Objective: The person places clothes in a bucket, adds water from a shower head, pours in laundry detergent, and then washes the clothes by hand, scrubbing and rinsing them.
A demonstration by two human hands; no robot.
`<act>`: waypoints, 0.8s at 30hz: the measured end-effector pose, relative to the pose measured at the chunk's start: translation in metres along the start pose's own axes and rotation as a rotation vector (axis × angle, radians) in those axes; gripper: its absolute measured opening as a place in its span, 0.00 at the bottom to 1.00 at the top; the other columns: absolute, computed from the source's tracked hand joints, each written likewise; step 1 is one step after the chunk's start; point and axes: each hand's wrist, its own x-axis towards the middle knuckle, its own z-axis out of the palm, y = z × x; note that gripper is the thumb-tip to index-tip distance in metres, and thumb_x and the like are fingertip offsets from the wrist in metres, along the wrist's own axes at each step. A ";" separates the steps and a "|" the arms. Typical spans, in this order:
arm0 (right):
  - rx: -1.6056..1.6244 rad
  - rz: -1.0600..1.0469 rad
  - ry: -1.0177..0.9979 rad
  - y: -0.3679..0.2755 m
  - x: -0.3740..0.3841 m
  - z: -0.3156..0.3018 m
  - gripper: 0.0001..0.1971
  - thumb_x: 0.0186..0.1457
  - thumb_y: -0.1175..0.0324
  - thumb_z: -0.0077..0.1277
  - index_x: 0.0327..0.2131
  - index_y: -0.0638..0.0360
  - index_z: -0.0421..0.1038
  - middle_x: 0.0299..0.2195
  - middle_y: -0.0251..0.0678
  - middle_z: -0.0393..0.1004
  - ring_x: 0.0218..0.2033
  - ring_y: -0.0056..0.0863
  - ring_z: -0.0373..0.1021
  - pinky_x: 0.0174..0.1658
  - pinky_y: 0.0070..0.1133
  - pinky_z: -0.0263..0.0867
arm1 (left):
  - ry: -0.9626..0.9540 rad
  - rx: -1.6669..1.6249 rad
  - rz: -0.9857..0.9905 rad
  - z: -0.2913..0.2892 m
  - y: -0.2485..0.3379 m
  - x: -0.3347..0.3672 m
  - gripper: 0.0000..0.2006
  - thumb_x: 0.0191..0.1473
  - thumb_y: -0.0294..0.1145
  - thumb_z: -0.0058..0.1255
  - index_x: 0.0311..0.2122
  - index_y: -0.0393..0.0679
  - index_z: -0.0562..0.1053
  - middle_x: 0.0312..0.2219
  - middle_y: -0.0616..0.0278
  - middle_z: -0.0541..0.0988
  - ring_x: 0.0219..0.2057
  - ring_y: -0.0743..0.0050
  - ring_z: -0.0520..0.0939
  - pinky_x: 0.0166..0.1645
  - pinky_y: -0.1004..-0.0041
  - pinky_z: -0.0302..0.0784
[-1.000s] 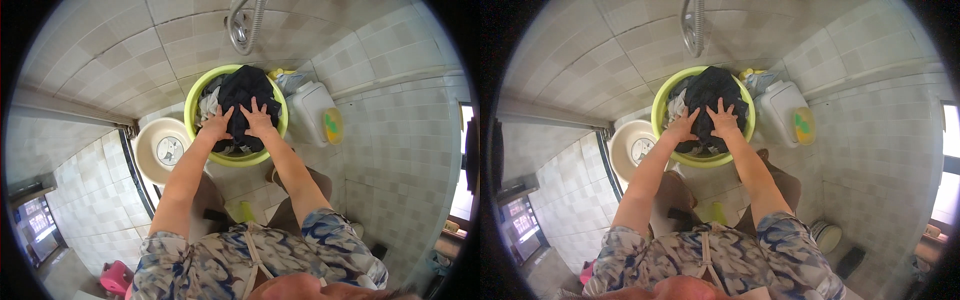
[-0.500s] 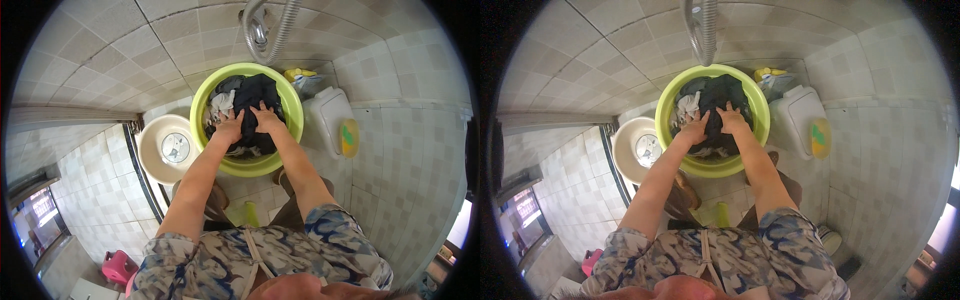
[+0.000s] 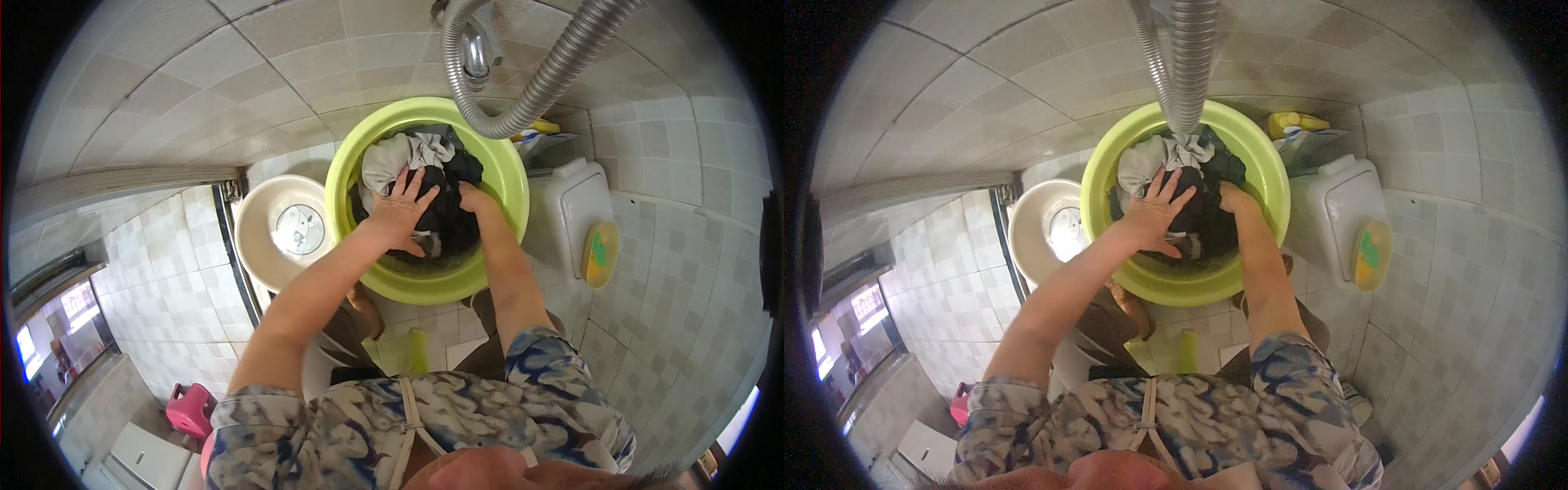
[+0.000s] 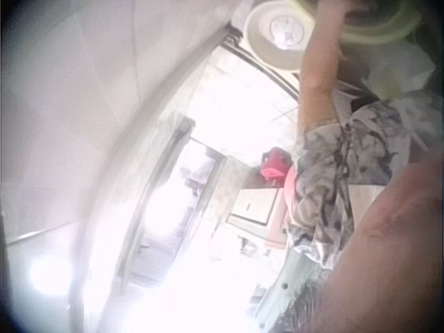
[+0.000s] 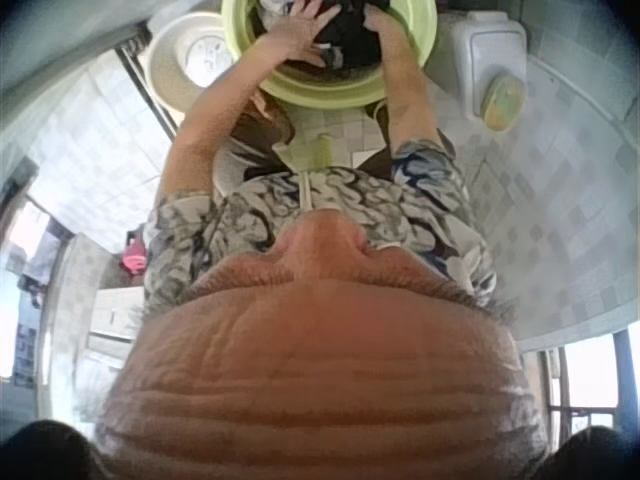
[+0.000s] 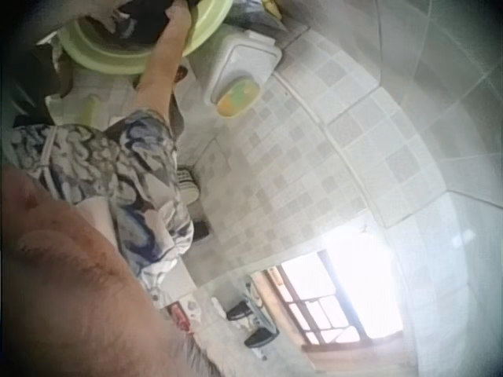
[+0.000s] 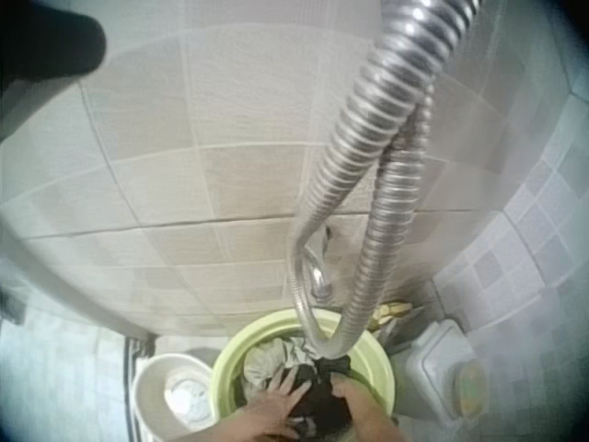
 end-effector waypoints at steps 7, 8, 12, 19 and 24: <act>0.268 0.064 0.020 -0.052 -0.006 -0.036 0.22 0.45 0.78 0.42 0.48 0.66 0.65 0.52 0.51 0.63 0.52 0.44 0.62 0.51 0.30 0.63 | -0.016 0.133 -0.261 0.062 -0.018 0.102 0.60 0.24 0.45 0.70 0.64 0.54 0.44 0.63 0.49 0.40 0.62 0.46 0.47 0.50 0.48 0.67; 0.341 0.132 0.063 -0.053 -0.011 -0.038 0.21 0.46 0.78 0.42 0.47 0.66 0.65 0.51 0.51 0.64 0.51 0.44 0.63 0.50 0.30 0.63 | -0.005 0.076 -0.236 0.065 -0.024 0.111 0.59 0.25 0.43 0.70 0.64 0.54 0.45 0.63 0.49 0.41 0.62 0.46 0.49 0.52 0.50 0.67; 0.533 0.253 0.095 -0.060 -0.029 -0.054 0.22 0.48 0.72 0.47 0.49 0.61 0.64 0.51 0.50 0.64 0.50 0.48 0.63 0.51 0.33 0.61 | 0.060 -0.220 -0.137 0.067 -0.049 0.127 0.54 0.26 0.41 0.67 0.61 0.48 0.51 0.60 0.47 0.51 0.58 0.45 0.58 0.59 0.64 0.60; 0.545 0.181 0.435 -0.105 -0.165 -0.073 0.42 0.45 0.54 0.58 0.61 0.41 0.45 0.60 0.57 0.41 0.57 0.64 0.47 0.52 0.54 0.50 | 0.063 -0.424 -0.337 0.101 -0.096 0.184 0.55 0.21 0.52 0.66 0.58 0.40 0.57 0.56 0.45 0.61 0.57 0.56 0.64 0.59 0.69 0.60; 0.090 0.169 0.422 -0.112 -0.132 -0.056 0.60 0.32 0.52 0.68 0.62 0.54 0.35 0.60 0.65 0.32 0.56 0.73 0.41 0.42 0.54 0.63 | -0.187 -0.574 -0.421 0.098 -0.121 0.219 0.57 0.27 0.65 0.59 0.56 0.27 0.56 0.53 0.41 0.64 0.56 0.53 0.64 0.58 0.70 0.61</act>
